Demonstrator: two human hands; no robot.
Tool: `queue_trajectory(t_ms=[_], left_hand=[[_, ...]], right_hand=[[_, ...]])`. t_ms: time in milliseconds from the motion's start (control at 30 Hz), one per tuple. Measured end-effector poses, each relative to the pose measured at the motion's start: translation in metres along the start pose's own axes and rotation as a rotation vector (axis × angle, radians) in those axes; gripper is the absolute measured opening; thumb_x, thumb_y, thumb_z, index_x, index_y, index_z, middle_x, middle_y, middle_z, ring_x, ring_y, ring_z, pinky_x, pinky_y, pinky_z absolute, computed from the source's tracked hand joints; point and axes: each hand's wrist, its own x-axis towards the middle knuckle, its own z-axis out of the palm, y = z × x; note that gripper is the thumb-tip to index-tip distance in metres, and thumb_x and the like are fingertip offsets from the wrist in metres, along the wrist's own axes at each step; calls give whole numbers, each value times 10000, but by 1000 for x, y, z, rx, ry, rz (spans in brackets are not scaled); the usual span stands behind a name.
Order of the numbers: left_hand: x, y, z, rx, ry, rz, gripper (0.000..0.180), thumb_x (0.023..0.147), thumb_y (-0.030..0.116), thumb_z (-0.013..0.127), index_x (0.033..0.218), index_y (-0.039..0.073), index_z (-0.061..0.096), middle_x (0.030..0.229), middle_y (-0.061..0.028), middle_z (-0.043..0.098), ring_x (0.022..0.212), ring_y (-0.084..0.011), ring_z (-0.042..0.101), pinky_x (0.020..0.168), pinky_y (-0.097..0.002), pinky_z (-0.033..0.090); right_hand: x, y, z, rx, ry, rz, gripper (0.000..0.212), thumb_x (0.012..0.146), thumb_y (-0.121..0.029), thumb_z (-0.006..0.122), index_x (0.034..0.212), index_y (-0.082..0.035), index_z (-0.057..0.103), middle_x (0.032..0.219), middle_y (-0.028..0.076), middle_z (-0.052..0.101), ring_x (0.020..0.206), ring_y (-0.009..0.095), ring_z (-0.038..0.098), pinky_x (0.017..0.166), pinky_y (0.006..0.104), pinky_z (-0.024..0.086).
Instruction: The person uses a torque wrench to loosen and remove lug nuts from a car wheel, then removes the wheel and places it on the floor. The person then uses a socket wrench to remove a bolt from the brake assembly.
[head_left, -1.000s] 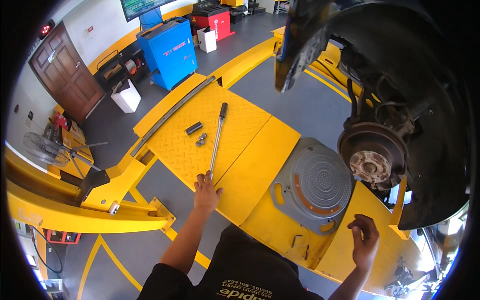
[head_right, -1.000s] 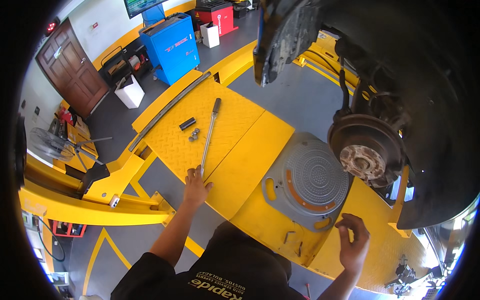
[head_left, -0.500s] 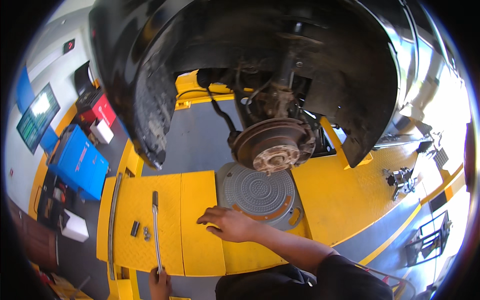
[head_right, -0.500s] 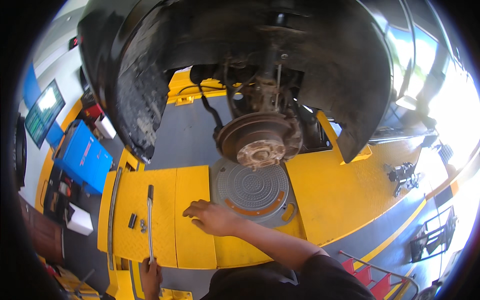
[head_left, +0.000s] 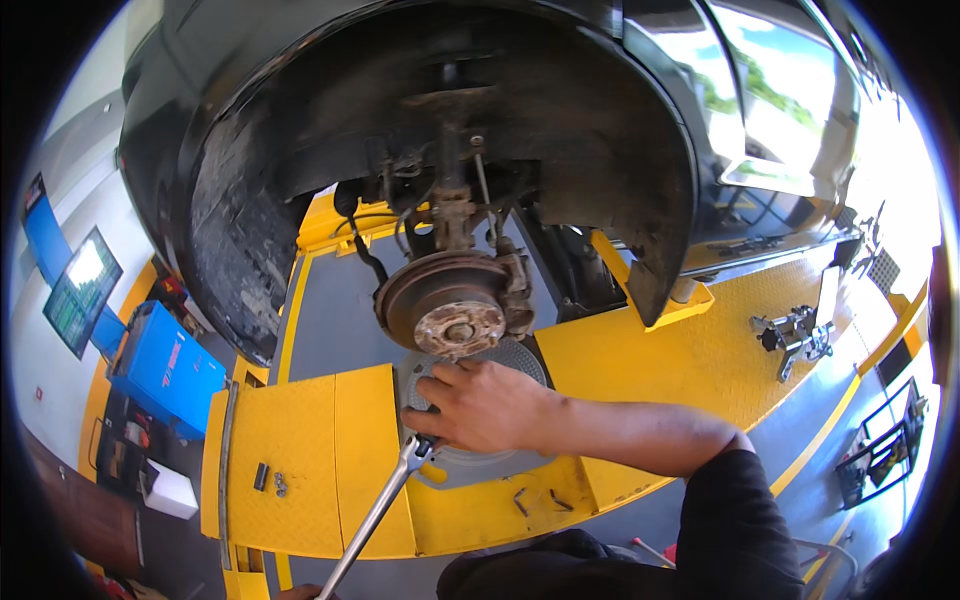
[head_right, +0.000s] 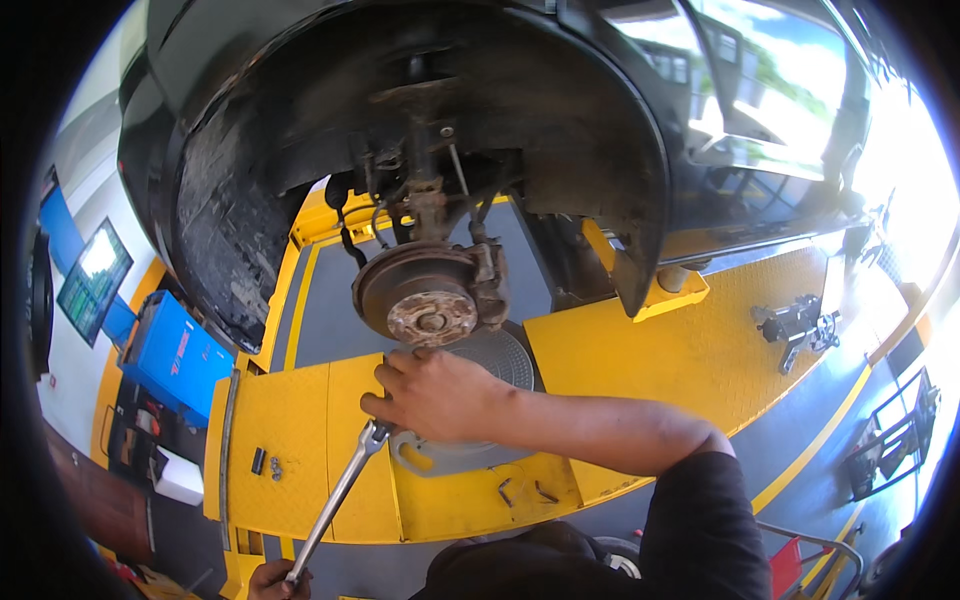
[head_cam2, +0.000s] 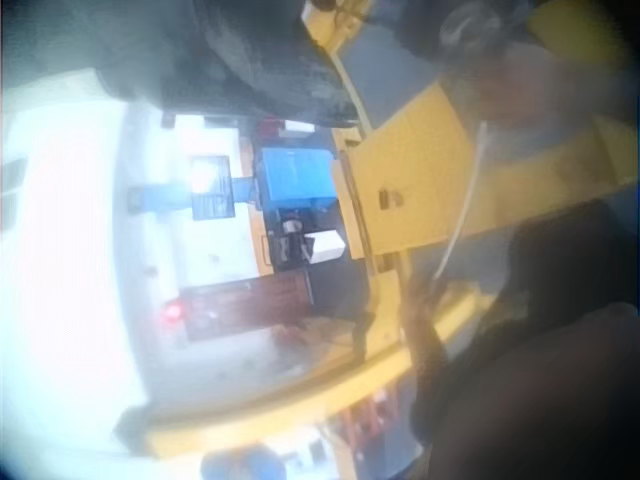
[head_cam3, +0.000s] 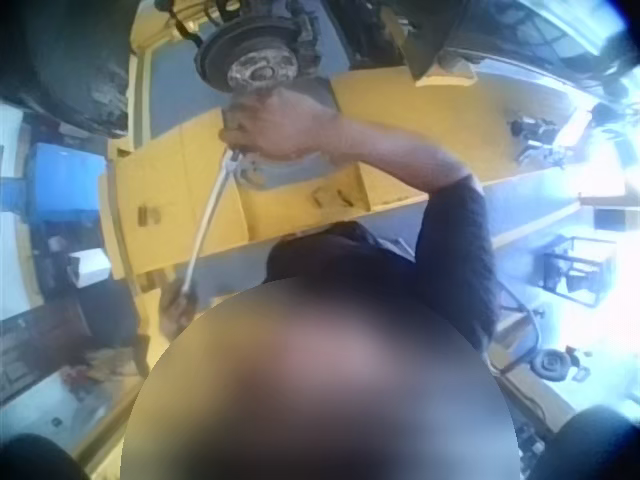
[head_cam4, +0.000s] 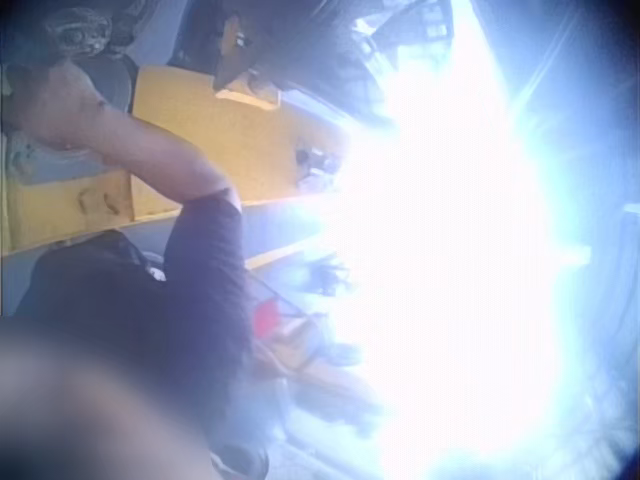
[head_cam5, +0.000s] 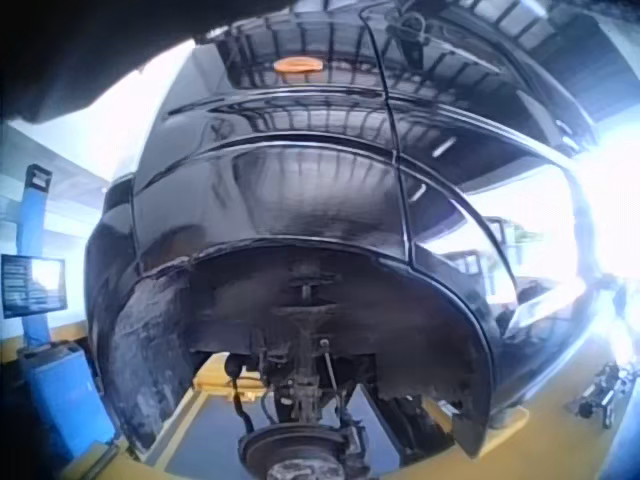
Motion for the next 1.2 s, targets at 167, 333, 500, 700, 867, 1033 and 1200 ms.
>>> queue_trajectory(t_ms=[167,333,500,700,867,1033,1200], left_hand=[[31,26,51,-190,-178,142,514,1047,260,659,1420,-75,544,696,2,561,434,-49,402,369,-205,291],[28,115,123,12,153,-20,545,1028,345,687,1401,-40,587,762,-19,604,404,-71,422,341,-223,310],[58,197,180,194,430,292,589,928,341,763,1287,-108,635,714,-57,585,404,-56,404,376,-219,267],[121,256,180,280,436,374,534,974,208,623,1429,-65,559,797,-55,601,451,-32,433,407,-189,316],[122,308,157,217,81,498,513,936,277,587,1333,-47,583,806,-55,568,537,-62,488,491,-209,393],[167,344,135,440,-41,739,461,956,431,589,1178,27,582,749,-25,533,545,-65,514,556,-222,441],[194,364,174,635,172,910,438,981,535,581,1049,102,592,676,10,489,550,-62,525,592,-232,451]], right_hand=[[-19,21,-6,-111,-121,59,317,951,-295,613,1236,-163,659,959,111,670,963,279,644,739,376,547],[9,26,-27,-124,-140,193,446,914,-181,647,1348,-89,599,897,149,712,892,289,721,734,386,568],[87,86,-51,86,-24,314,485,959,-213,677,1381,-5,560,980,211,731,929,312,753,832,432,576],[161,193,-60,507,-342,259,572,1042,-363,630,1436,35,515,1149,207,722,1076,318,717,943,445,544],[189,214,-37,259,-594,228,696,1038,-419,620,1530,41,444,1409,256,615,1319,382,589,1122,440,437],[194,238,-22,286,-573,173,610,996,-381,684,1443,13,554,1366,230,653,1285,384,602,1082,437,460],[193,256,-19,299,-541,134,617,922,-329,762,1399,30,603,1352,239,669,1258,389,631,1081,436,480]])
